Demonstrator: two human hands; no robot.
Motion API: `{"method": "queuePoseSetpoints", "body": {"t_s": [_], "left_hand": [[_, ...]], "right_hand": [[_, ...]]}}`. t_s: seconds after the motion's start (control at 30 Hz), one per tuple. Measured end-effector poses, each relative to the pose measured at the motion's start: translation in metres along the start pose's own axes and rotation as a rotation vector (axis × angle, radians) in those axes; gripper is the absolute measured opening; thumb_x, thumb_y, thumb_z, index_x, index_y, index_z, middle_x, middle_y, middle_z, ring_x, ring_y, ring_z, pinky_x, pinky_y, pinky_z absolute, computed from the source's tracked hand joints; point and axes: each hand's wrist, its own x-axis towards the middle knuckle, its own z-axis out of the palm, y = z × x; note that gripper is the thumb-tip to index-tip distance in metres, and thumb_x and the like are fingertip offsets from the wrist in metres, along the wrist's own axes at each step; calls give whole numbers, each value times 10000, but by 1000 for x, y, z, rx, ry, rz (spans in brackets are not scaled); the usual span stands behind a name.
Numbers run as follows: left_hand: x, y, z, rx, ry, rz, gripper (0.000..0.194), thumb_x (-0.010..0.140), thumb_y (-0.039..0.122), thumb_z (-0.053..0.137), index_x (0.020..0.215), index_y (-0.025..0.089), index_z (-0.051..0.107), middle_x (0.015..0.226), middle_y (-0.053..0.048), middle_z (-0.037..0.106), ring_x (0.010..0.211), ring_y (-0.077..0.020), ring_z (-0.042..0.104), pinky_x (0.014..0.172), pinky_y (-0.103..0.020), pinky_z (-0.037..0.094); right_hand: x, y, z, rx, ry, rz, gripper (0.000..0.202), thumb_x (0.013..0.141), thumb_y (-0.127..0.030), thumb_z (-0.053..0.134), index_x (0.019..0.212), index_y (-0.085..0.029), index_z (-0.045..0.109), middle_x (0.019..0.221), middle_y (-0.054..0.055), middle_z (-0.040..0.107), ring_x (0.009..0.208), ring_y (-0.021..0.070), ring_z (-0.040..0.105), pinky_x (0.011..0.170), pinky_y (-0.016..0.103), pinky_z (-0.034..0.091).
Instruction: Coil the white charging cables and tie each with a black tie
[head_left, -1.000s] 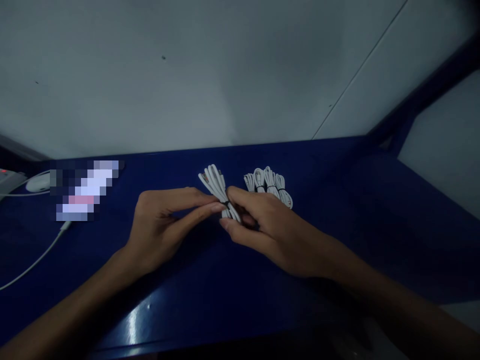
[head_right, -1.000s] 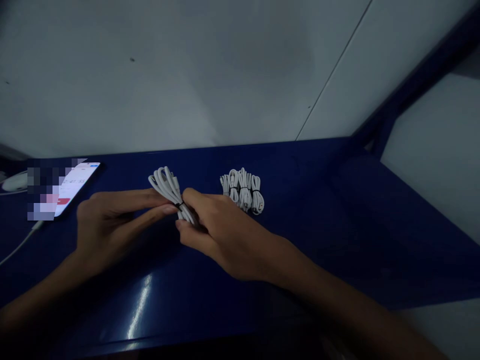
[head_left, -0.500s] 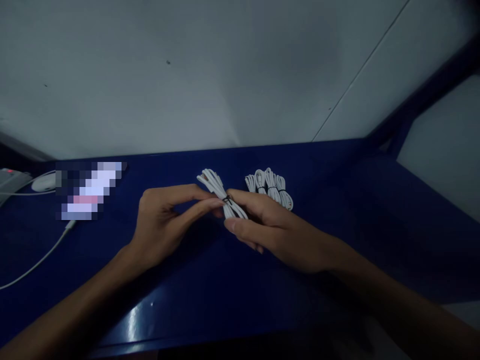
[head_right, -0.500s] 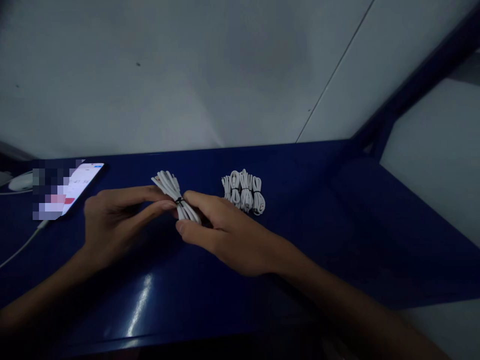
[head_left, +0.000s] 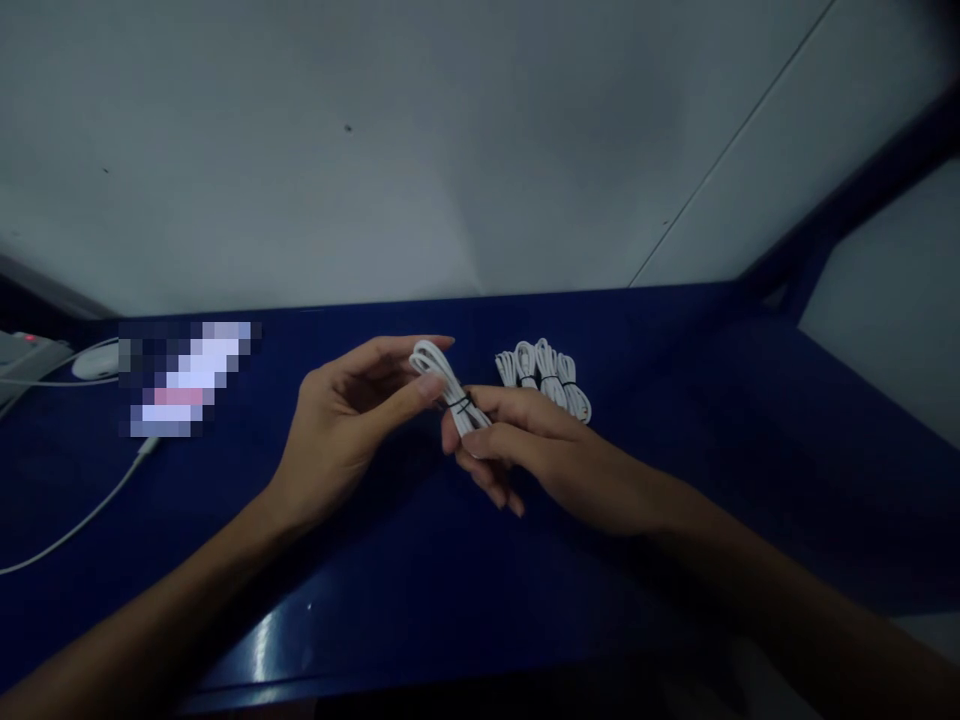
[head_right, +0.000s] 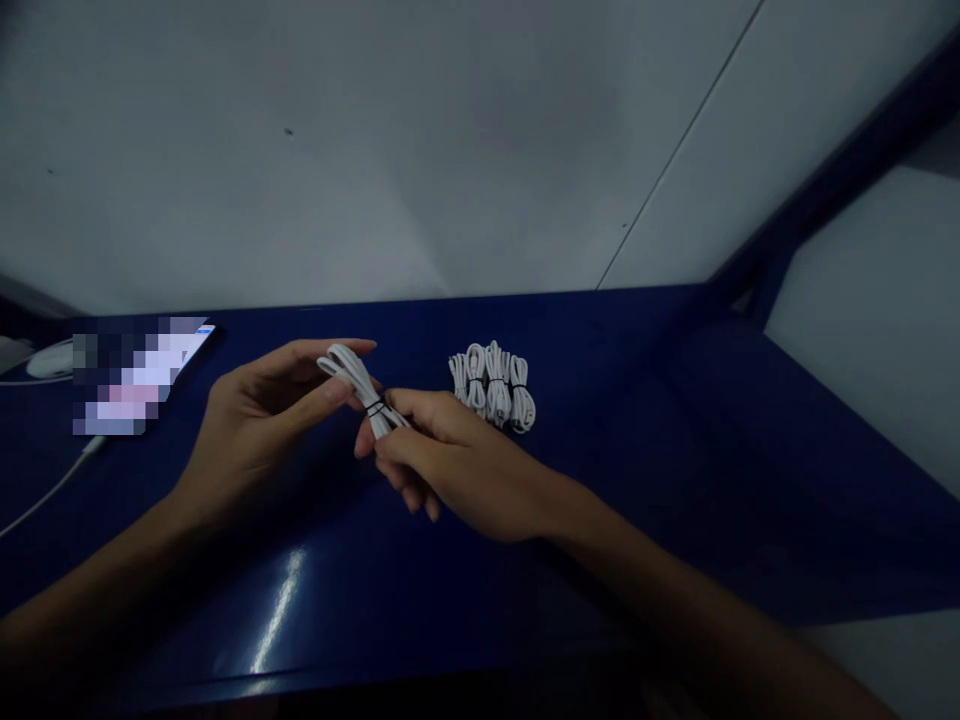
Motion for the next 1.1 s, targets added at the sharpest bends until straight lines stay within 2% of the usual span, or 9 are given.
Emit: {"method": "queuePoseSetpoints", "body": {"t_s": [0.13, 0.23, 0.43, 0.57, 0.7, 0.77, 0.9, 1.0, 1.1], "left_hand": [[-1, 1, 0, 13, 12, -2, 245, 917, 311, 871, 1155, 259, 845, 970, -30, 813, 886, -154, 744, 844, -263, 613], [0, 3, 1, 34, 55, -11, 180, 893, 312, 891, 1054, 238, 860, 880, -20, 793, 793, -131, 712, 766, -236, 593], [1, 2, 1, -12, 101, -101, 147, 914, 339, 866, 946, 198, 838, 798, -18, 750, 696, -121, 664, 705, -245, 555], [2, 2, -1, -9, 62, -129, 146, 936, 328, 840, 916, 190, 799, 755, -16, 735, 702, -138, 684, 731, -258, 559], [1, 6, -3, -17, -25, -109, 91, 962, 285, 803, 963, 194, 793, 843, -25, 774, 768, -150, 729, 784, -257, 579], [0, 9, -3, -8, -103, -111, 144, 945, 264, 819, 1077, 205, 819, 898, -33, 796, 827, -168, 753, 820, -269, 596], [-1, 12, -2, 49, -186, -72, 269, 872, 221, 880, 1138, 224, 840, 1006, -48, 818, 906, -197, 769, 885, -309, 612], [-1, 13, -2, 87, -191, -65, 199, 849, 228, 895, 1044, 219, 857, 953, -53, 828, 870, -218, 784, 860, -341, 630], [0, 14, -2, 105, -209, -99, 169, 845, 252, 901, 1004, 211, 858, 904, -67, 843, 846, -238, 802, 806, -348, 645]], "right_hand": [[1, 5, 2, -41, 25, 10, 151, 1099, -324, 545, 995, -231, 603, 754, -55, 471, 619, 121, 458, 575, 281, 447], [1, 7, 7, -192, 77, -10, 266, 1111, -435, 550, 935, -235, 547, 744, -60, 457, 598, 118, 444, 539, 285, 384], [3, 8, 11, -481, 168, -78, 283, 1165, -423, 423, 1004, -225, 547, 811, -28, 563, 676, 142, 515, 637, 319, 426], [5, 12, 8, -554, 174, -75, 296, 1169, -438, 398, 1015, -225, 535, 840, -15, 597, 670, 147, 529, 617, 324, 426], [2, 8, 7, -514, 209, -109, 326, 1155, -456, 442, 939, -227, 528, 769, -36, 537, 625, 134, 464, 574, 314, 378], [0, 5, 6, -444, 224, -82, 300, 1145, -455, 455, 1000, -225, 583, 778, -30, 535, 636, 139, 469, 568, 308, 375], [-1, 2, 0, -225, 172, -38, 238, 1107, -410, 488, 1190, -250, 642, 804, -19, 518, 659, 158, 473, 586, 306, 412], [-2, 5, -5, -202, 91, -27, 236, 1085, -330, 450, 1011, -230, 650, 770, -9, 483, 641, 168, 426, 573, 317, 393], [-4, 6, -4, -303, 199, -87, 386, 1122, -341, 343, 817, -225, 550, 833, 30, 542, 719, 185, 476, 620, 331, 404]]}}
